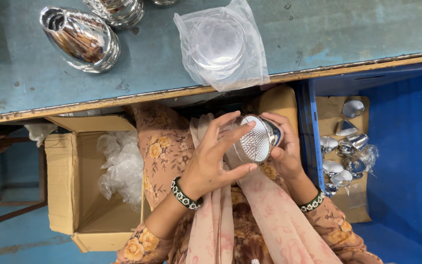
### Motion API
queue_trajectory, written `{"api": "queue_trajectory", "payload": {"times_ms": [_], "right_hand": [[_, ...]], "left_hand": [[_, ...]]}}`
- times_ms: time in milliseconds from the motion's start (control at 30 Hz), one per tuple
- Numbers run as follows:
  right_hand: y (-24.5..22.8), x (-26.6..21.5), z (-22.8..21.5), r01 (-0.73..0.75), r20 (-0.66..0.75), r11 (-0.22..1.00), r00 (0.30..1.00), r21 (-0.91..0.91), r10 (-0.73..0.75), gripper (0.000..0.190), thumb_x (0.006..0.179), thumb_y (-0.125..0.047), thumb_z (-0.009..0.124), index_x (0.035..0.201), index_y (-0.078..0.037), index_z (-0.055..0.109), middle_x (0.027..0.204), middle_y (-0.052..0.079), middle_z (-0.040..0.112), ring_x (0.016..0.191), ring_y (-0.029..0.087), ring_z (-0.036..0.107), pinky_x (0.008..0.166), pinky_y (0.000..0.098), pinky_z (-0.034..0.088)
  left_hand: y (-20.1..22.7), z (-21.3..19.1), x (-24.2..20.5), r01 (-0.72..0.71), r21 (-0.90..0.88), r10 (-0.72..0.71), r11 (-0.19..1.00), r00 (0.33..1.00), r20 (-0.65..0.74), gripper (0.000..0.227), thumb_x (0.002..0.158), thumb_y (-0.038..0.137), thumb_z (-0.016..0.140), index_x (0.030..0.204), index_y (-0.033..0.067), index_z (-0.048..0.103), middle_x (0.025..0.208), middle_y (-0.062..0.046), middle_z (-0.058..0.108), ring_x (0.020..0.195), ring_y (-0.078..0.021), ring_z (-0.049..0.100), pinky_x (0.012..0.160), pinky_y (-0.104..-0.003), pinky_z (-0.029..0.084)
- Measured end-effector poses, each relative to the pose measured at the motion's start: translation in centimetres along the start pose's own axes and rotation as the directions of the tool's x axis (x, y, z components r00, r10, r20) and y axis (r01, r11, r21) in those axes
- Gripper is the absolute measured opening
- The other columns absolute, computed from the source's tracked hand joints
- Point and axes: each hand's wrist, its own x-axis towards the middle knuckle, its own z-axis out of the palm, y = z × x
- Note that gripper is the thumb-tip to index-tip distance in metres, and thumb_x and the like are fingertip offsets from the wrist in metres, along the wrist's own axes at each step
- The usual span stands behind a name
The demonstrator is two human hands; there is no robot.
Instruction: The person assembles small metal candle holders by inserting a textured metal cone into a clear plastic base. They pick up a base, insert the cone, and place the finished unit into a blue crate.
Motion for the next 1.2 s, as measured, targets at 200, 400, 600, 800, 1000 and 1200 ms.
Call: {"api": "queue_trajectory", "payload": {"times_ms": [200,400,600,800,1000,1200], "right_hand": [[-0.18,-0.28,0.67,0.162,-0.026,0.959,0.985,-0.232,-0.172,0.096,0.082,-0.061,0.084,0.143,0.004,0.048,0.138,0.017,0.055,0.131,0.026,0.058,0.116,0.0368,0.048],[-0.47,-0.18,0.8,0.152,-0.001,0.956,0.988,-0.25,-0.157,0.095,0.083,-0.059,0.084,0.143,0.005,0.047,0.139,0.018,0.054,0.132,0.027,0.057,0.116,0.0372,0.048],[-0.17,-0.31,0.67,0.159,-0.023,0.956,0.985,-0.248,-0.17,0.093,0.083,-0.057,0.084,0.144,0.005,0.049,0.138,0.018,0.053,0.131,0.026,0.058,0.116,0.0363,0.047],[-0.32,-0.28,0.71,0.206,0.025,0.945,0.978,-0.253,-0.207,0.085,0.086,-0.048,0.084,0.144,0.002,0.048,0.143,0.021,0.052,0.136,0.028,0.055,0.119,0.0384,0.047],[-0.44,-0.15,0.74,0.282,0.071,0.914,0.959,-0.291,-0.274,0.082,0.086,-0.042,0.086,0.146,-0.001,0.047,0.149,0.023,0.049,0.134,0.027,0.053,0.116,0.0359,0.045],[-0.34,-0.32,0.73,0.27,0.065,0.915,0.963,-0.301,-0.263,0.082,0.086,-0.043,0.086,0.145,-0.001,0.048,0.147,0.021,0.05,0.133,0.027,0.053,0.115,0.0359,0.046]], "left_hand": [[-0.41,0.64,-0.22,-0.073,0.036,0.075,0.997,0.996,-0.057,0.078,0.08,0.029,0.09,0.148,0.0153,0.054,0.157,-0.019,0.044,0.145,-0.0365,0.05,0.119,-0.045,0.047],[-0.55,0.69,-0.22,-0.08,0.028,0.081,0.996,0.995,-0.057,0.078,0.08,0.029,0.091,0.148,0.0149,0.055,0.158,-0.019,0.043,0.146,-0.0359,0.05,0.121,-0.045,0.046],[-0.47,0.81,-0.11,-0.082,0.048,0.084,0.995,0.995,-0.048,0.077,0.08,0.029,0.091,0.148,0.0161,0.055,0.159,-0.019,0.042,0.146,-0.0354,0.049,0.12,-0.044,0.047],[-0.41,0.67,-0.12,-0.069,0.034,0.07,0.997,0.997,-0.045,0.077,0.081,0.027,0.091,0.149,0.0162,0.055,0.16,-0.018,0.041,0.147,-0.0349,0.048,0.122,-0.044,0.045],[-0.43,0.47,-0.23,-0.036,0.03,0.037,0.999,0.998,-0.047,0.077,0.081,0.025,0.09,0.149,0.0155,0.054,0.161,-0.019,0.04,0.148,-0.0353,0.047,0.122,-0.044,0.044],[-0.52,0.44,-0.24,-0.044,0.034,0.046,0.998,0.998,-0.049,0.078,0.081,0.025,0.09,0.15,0.0145,0.054,0.16,-0.019,0.039,0.15,-0.036,0.045,0.124,-0.045,0.042]]}}
